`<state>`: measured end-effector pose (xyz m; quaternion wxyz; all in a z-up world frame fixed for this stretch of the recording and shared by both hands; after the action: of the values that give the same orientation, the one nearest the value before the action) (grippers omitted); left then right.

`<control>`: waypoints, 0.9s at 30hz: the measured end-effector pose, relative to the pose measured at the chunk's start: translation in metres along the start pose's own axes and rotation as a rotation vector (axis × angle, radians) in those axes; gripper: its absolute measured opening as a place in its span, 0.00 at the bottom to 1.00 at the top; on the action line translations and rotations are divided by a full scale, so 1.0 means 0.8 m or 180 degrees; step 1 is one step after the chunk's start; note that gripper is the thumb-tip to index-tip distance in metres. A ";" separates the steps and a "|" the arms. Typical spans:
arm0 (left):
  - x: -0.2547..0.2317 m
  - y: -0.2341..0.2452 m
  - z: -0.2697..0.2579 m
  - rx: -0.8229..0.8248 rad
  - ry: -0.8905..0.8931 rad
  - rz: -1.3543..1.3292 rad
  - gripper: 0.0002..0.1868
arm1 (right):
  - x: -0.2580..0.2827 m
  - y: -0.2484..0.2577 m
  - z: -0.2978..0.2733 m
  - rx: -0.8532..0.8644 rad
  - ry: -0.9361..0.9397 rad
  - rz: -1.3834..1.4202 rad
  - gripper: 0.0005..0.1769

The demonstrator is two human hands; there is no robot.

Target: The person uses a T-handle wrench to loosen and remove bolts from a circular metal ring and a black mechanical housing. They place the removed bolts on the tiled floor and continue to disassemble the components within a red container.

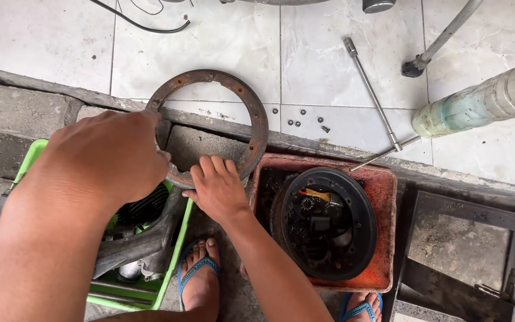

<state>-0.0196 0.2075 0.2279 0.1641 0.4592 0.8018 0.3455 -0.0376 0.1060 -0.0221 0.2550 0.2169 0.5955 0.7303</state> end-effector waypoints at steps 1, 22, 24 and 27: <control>0.001 -0.001 0.002 0.0002 0.0007 -0.0004 0.39 | 0.003 -0.001 -0.002 0.0001 0.0007 0.0004 0.33; -0.160 -0.052 -0.054 -0.0454 -0.2083 0.0507 0.16 | -0.100 -0.002 -0.352 0.2514 -0.2801 0.1410 0.47; -0.173 -0.052 -0.065 -0.0438 -0.2178 0.0610 0.17 | -0.102 -0.022 -0.362 0.2043 -0.2327 0.1121 0.27; -0.187 -0.069 -0.057 -0.0781 -0.2280 0.0477 0.12 | -0.107 -0.028 -0.354 0.2187 -0.2396 0.1306 0.33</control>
<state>-0.0018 0.0432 0.2136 0.4618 0.5850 0.6106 0.2676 -0.1446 -0.1591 -0.1006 0.2173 0.6456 0.6129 0.4005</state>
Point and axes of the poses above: each hand's wrist, its own z-axis towards the middle knuckle, its own y-axis out of the back of the hand, x = y × z, the point moved 5 cm from there along z, towards the middle knuckle
